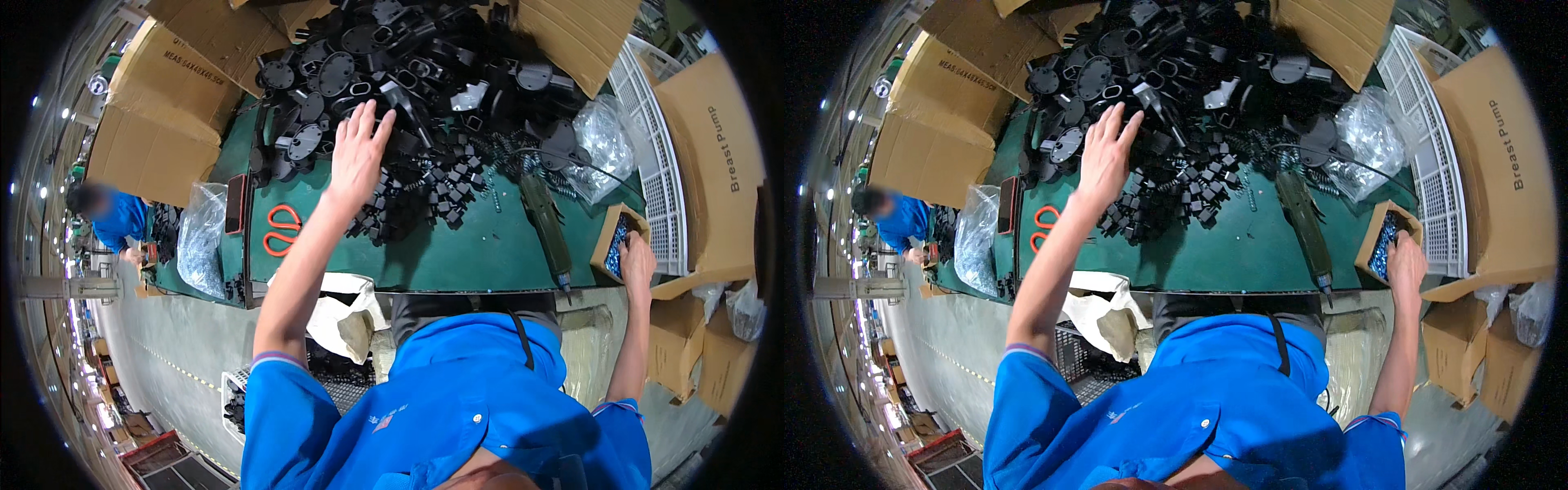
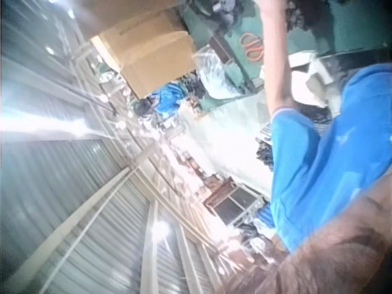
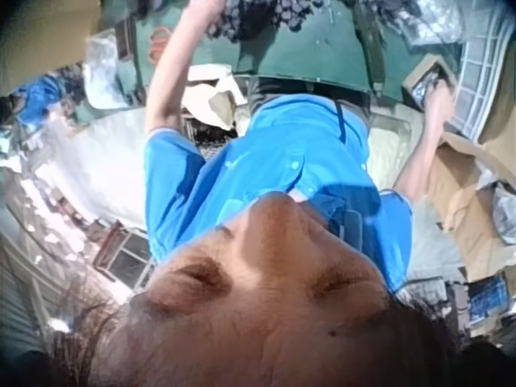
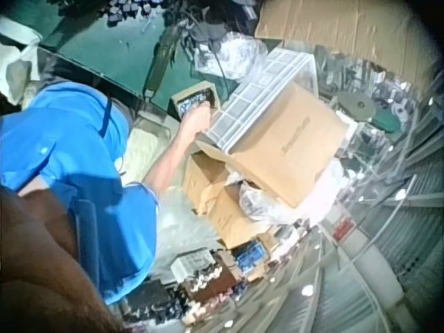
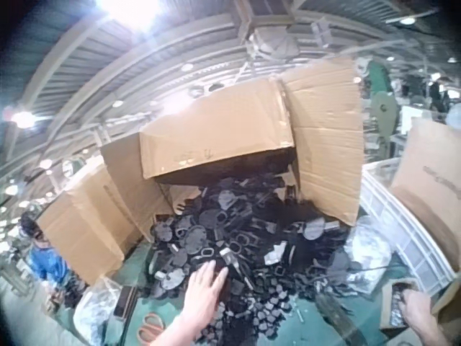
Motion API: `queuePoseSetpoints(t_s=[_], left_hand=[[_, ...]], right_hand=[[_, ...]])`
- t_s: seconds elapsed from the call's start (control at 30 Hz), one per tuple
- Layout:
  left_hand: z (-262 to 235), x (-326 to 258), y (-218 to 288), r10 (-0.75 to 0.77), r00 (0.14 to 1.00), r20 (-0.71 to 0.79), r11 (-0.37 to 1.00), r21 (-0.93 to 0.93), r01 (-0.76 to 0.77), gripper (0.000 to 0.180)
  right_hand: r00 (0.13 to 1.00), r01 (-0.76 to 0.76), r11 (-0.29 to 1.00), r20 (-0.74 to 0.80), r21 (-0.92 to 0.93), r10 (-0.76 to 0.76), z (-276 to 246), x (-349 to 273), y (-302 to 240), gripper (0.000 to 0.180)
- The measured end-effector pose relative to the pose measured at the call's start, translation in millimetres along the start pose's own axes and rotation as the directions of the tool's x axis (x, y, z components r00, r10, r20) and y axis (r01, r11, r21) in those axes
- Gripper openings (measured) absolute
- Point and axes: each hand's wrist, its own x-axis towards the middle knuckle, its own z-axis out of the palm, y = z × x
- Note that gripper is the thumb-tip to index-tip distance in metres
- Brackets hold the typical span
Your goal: The person assembles small black plastic components on a green workbench. They repeatedly pick up parts, align them, and use a power screwdriver to fasten screws. The person handles multiple identical units one at a time, placing finished assemblies aside.
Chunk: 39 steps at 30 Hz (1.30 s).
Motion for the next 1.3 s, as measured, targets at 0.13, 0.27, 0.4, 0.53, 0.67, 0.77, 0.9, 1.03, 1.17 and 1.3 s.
queuePoseSetpoints(t_s=[0.13,0.27,0.4,0.53,0.67,0.77,0.9,1.03,1.17,1.3], left_hand=[[4.5,14.9,-8.3,0.103,0.994,0.049,0.995,0.011,-0.103,0.023],[-70.4,-17.4,38.1,-0.004,0.995,0.098,0.993,-0.114,0.015,0.048],[-88.1,-69.8,116.9,-0.024,0.986,0.162,0.974,-0.219,0.060,0.052],[-49.4,-95.4,188.8,-0.002,0.962,0.272,0.976,-0.209,0.062,0.052],[-43.3,-78.3,216.5,0.015,0.940,0.340,0.912,-0.389,0.126,0.052],[-27.9,-45.2,203.1,0.003,0.951,0.308,0.903,-0.410,0.130,0.034],[15.6,3.2,180.4,-0.059,0.934,0.353,0.854,-0.467,0.231,0.020],[48.8,25.4,182.5,-0.008,0.924,0.383,0.872,-0.449,0.194,0.023],[49.5,22.9,178.3,-0.075,0.914,0.398,0.783,-0.544,0.302,0.022],[39.1,6.8,148.8,-0.227,0.830,0.510,0.272,-0.785,0.557,0.025]], right_hand=[[0.997,0.079,0.997,0.006,-0.007,-0.079,15.7,-3.4,13.8,0.015],[0.993,0.102,0.995,-0.068,0.021,-0.100,24.8,-9.1,17.2,0.015],[0.996,0.015,0.955,-0.084,0.296,0.010,0.4,-14.9,11.6,0.011],[0.976,-0.217,0.260,0.211,0.941,0.054,-36.6,-43.5,4.8,0.003],[0.899,-0.392,0.317,0.433,0.863,-0.065,-26.1,-103.0,25.6,0.012],[0.879,-0.449,0.383,0.476,0.808,0.027,12.5,-135.9,16.8,0.019],[0.967,-0.204,0.497,0.251,0.843,-0.029,41.2,-143.3,-13.8,0.027],[0.974,-0.179,0.520,0.225,0.835,-0.025,36.6,-132.7,-41.3,0.027],[0.973,-0.193,0.510,0.229,0.838,-0.008,37.0,-136.3,-45.7,0.026],[0.970,-0.186,0.616,0.244,0.765,-0.010,29.0,-137.8,-42.8,0.025]])
